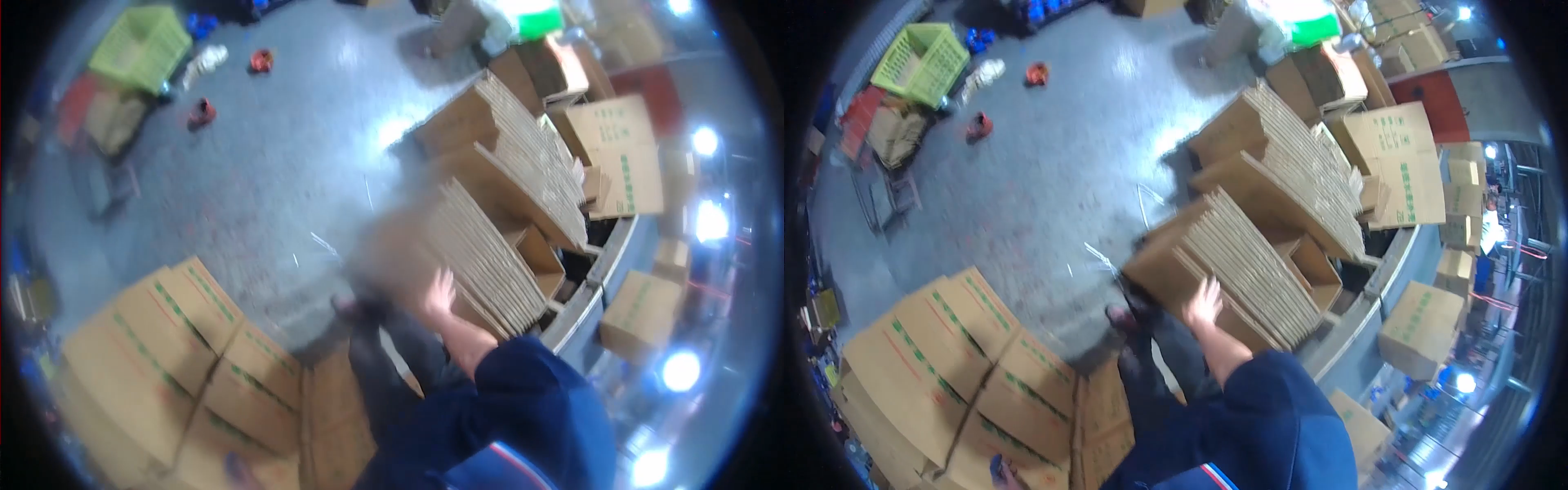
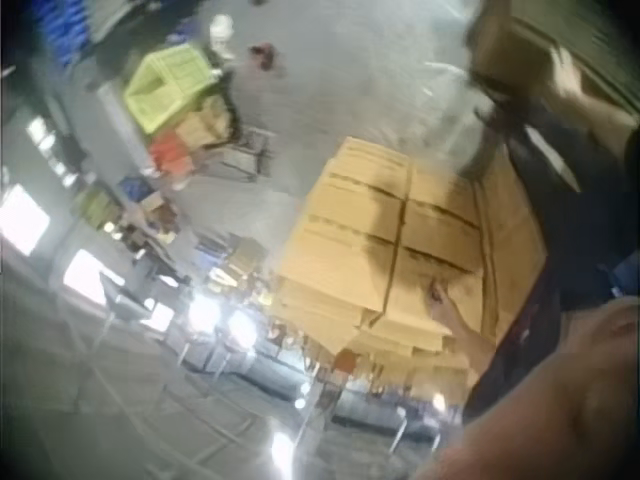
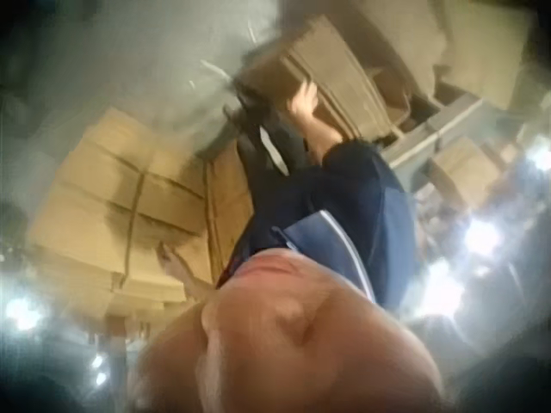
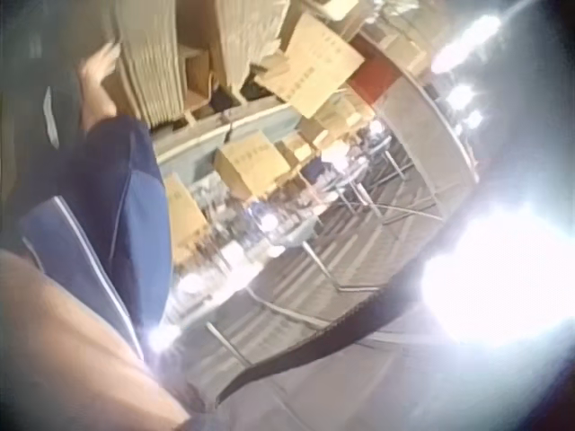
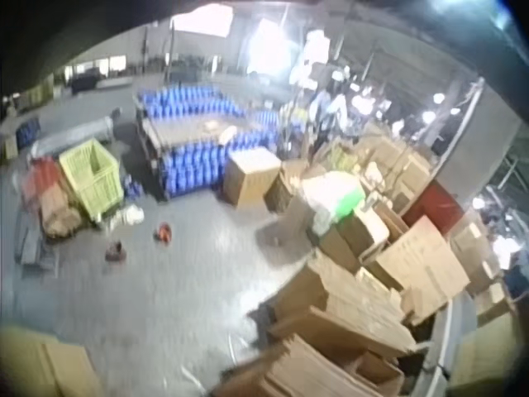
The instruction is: The person constructs a cardboard box, places blue and red mechanical components into it, adds cardboard dividers, and applies paint to one of the components with a brush.
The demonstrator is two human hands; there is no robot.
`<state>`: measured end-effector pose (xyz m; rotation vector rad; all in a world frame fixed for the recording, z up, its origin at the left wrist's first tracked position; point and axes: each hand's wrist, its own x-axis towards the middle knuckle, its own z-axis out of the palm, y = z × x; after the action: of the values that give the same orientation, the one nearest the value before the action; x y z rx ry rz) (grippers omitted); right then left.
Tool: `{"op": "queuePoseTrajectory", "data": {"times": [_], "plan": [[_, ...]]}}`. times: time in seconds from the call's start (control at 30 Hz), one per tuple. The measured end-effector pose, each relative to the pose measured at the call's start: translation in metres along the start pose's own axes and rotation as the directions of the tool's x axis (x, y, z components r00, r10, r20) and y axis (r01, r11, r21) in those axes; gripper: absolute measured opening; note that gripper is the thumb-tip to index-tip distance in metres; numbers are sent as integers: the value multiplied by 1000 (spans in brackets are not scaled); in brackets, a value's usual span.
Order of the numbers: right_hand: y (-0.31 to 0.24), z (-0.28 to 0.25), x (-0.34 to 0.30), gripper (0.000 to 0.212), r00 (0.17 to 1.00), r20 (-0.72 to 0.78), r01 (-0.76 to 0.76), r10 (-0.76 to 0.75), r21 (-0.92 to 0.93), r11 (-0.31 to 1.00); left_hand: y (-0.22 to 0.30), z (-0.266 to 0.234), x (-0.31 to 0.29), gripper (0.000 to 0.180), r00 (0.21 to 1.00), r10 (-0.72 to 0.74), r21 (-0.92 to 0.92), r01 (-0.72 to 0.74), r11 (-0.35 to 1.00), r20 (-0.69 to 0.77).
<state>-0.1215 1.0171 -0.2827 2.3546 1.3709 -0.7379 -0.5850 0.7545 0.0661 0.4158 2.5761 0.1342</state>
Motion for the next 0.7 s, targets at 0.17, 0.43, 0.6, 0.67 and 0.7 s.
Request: {"op": "queuePoseTrajectory", "data": {"times": [0.17,0.43,0.6,0.67,0.7], "plan": [[-4,-18,-24,51,1000,-7,-7,7,39,999,119,-10,70,47,981,146,-69,-138,988,124],[-108,-92,3,29,881,455,266,-132,-245,932,215,-52,199,54,925,262,-38,-262,964,276],[-209,-242,0,24,811,138,577,-569,-29,816,268,-64,332,27,753,646,-456,-535,711,124],[-248,-310,-6,25,751,-27,651,-660,197,733,323,-68,363,27,710,681,-594,-474,650,178],[-276,-343,-7,26,720,-107,678,-685,316,664,369,-78,372,28,731,650,-633,-407,659,206]]}}
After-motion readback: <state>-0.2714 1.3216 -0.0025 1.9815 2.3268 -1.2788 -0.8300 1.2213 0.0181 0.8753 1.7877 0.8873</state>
